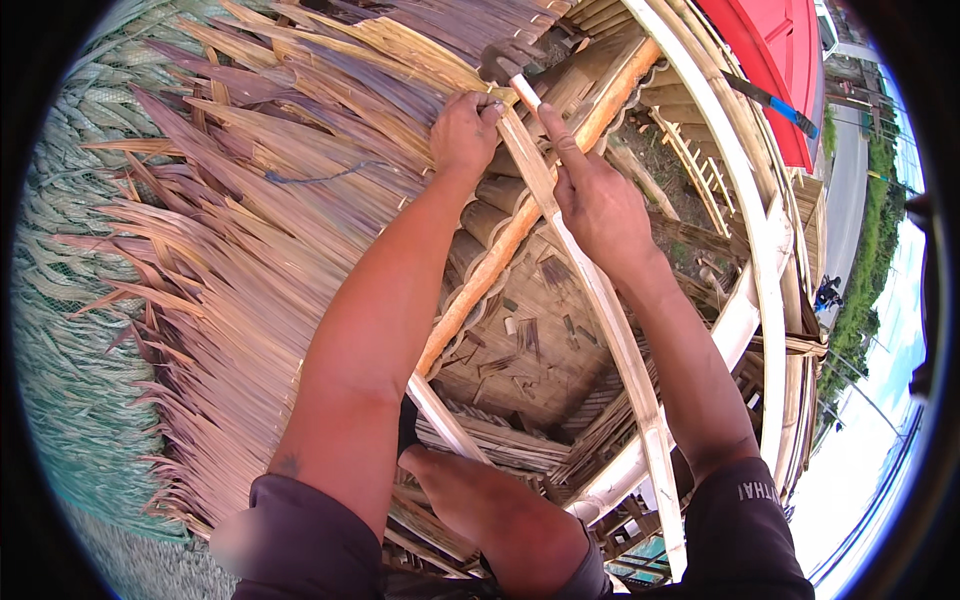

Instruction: The person installs thatched matting onto a bamboo roof frame. They position bundles of dried palm leaves over the frame, then use a hammer and nails to secure the matting to the bamboo supports.

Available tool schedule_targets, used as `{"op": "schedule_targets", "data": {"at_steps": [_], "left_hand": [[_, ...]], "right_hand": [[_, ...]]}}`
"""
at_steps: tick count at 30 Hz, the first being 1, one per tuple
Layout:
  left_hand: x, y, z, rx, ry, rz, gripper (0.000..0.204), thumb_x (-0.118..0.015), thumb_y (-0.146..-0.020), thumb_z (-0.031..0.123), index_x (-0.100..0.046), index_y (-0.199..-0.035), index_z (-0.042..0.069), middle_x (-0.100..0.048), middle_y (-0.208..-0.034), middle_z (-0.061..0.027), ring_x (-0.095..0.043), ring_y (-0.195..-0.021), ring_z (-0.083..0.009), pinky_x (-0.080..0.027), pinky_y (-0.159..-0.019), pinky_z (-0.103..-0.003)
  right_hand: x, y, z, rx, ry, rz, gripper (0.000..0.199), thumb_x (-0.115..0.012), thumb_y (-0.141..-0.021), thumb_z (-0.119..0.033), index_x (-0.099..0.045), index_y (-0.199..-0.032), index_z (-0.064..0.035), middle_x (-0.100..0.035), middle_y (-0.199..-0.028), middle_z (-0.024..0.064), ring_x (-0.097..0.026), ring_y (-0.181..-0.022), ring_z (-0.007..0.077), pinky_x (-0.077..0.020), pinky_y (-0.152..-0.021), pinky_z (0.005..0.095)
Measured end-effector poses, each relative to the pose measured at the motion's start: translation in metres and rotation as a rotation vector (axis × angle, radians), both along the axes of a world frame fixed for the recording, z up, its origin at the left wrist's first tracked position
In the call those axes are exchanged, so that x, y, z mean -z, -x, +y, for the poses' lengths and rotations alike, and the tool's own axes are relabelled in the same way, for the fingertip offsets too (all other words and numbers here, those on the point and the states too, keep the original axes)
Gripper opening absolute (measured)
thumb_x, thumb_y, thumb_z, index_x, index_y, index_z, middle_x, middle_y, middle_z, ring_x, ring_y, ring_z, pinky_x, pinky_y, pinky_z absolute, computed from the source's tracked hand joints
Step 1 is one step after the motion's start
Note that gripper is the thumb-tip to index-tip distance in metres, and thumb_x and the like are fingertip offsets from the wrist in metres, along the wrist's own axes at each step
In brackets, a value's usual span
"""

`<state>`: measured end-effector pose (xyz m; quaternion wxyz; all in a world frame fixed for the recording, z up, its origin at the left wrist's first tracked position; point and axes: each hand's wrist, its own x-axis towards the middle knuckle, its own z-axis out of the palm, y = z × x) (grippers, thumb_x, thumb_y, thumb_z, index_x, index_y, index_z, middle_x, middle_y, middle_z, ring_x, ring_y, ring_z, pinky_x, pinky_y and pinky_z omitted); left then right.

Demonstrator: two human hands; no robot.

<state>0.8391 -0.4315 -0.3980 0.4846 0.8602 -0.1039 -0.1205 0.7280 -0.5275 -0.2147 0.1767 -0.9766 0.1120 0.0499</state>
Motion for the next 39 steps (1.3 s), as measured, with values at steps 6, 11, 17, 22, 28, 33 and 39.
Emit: {"op": "schedule_targets", "data": {"at_steps": [6, 11, 17, 22, 28, 33, 39], "left_hand": [[0.001, 0.003, 0.006, -0.019, 0.044, -0.075, 0.023, -0.062, -0.096, 0.018, -0.061, -0.116, 0.008, -0.07, -0.105, -0.0155, -0.066, -0.099, -0.0383, -0.051, -0.086, -0.048], [0.001, 0.005, 0.009, -0.012, 0.022, 0.054, 0.03, -0.058, -0.096, 0.013, -0.051, -0.124, 0.004, -0.069, -0.111, -0.0182, -0.065, -0.104, -0.0401, -0.05, -0.089, -0.051], [0.005, -0.003, 0.011, 0.021, 0.06, 0.086, 0.028, -0.056, -0.095, 0.01, -0.054, -0.123, 0.005, -0.071, -0.106, -0.0184, -0.067, -0.099, -0.0401, -0.051, -0.087, -0.049], [-0.022, 0.006, 0.034, 0.22, -0.049, 0.097, 0.046, -0.059, -0.093, 0.012, -0.047, -0.138, 0.006, -0.067, -0.12, -0.022, -0.063, -0.112, -0.0418, -0.05, -0.095, -0.049], [-0.111, 0.072, 0.095, 0.58, -0.322, 0.054, 0.064, -0.062, -0.093, 0.018, -0.039, -0.152, 0.005, -0.064, -0.132, -0.0247, -0.062, -0.121, -0.0388, -0.048, -0.105, -0.044], [-0.18, 0.127, 0.131, 0.739, -0.471, 0.311, 0.048, -0.064, -0.093, 0.022, -0.057, -0.136, 0.003, -0.065, -0.132, -0.0209, -0.063, -0.119, -0.0372, -0.049, -0.103, -0.042], [-0.277, 0.153, 0.142, 0.661, -0.359, 0.109, 0.036, -0.06, -0.094, 0.027, -0.066, -0.122, 0.005, -0.071, -0.113, -0.0224, -0.066, -0.106, -0.0402, -0.053, -0.093, -0.046]], "right_hand": [[-0.03, 0.0, 0.008, 0.041, -0.088, -0.084, 0.072, -0.054, -0.096, -0.009, -0.028, -0.161, -0.0253, -0.066, -0.091, 0.0206, -0.067, -0.074, 0.0405, -0.055, -0.069, 0.0532], [-0.014, -0.007, 0.007, 0.04, 0.114, 0.393, 0.071, -0.052, -0.099, -0.011, -0.026, -0.161, -0.033, -0.061, -0.083, 0.0195, -0.067, -0.072, 0.0402, -0.0548, -0.067, 0.0552], [-0.006, 0.002, 0.004, -0.04, 0.009, -0.02, 0.071, -0.055, -0.097, -0.009, -0.029, -0.16, -0.0268, -0.064, -0.093, 0.023, -0.067, -0.076, 0.0421, -0.0544, -0.071, 0.0538], [-0.004, 0.026, -0.015, 0.137, -0.005, 0.263, 0.068, -0.054, -0.097, -0.017, -0.029, -0.159, -0.0248, -0.069, -0.091, 0.026, -0.068, -0.083, 0.0453, -0.0533, -0.079, 0.0564], [-0.037, 0.155, -0.006, 0.486, -0.216, 0.159, 0.025, -0.064, -0.093, -0.022, -0.053, -0.101, -0.0012, -0.067, -0.086, 0.0281, -0.065, -0.083, 0.0493, -0.0502, -0.075, 0.0557], [-0.06, 0.25, 0.019, 0.482, -0.332, -0.027, 0.019, -0.062, -0.096, -0.014, -0.052, -0.103, 0.0009, -0.063, -0.092, 0.0282, -0.062, -0.087, 0.0485, -0.0472, -0.074, 0.0556], [-0.073, 0.274, 0.029, 0.472, -0.402, -0.088, 0.02, -0.064, -0.095, -0.013, -0.052, -0.105, -0.0016, -0.064, -0.09, 0.0276, -0.064, -0.086, 0.0496, -0.0475, -0.073, 0.0557]]}}
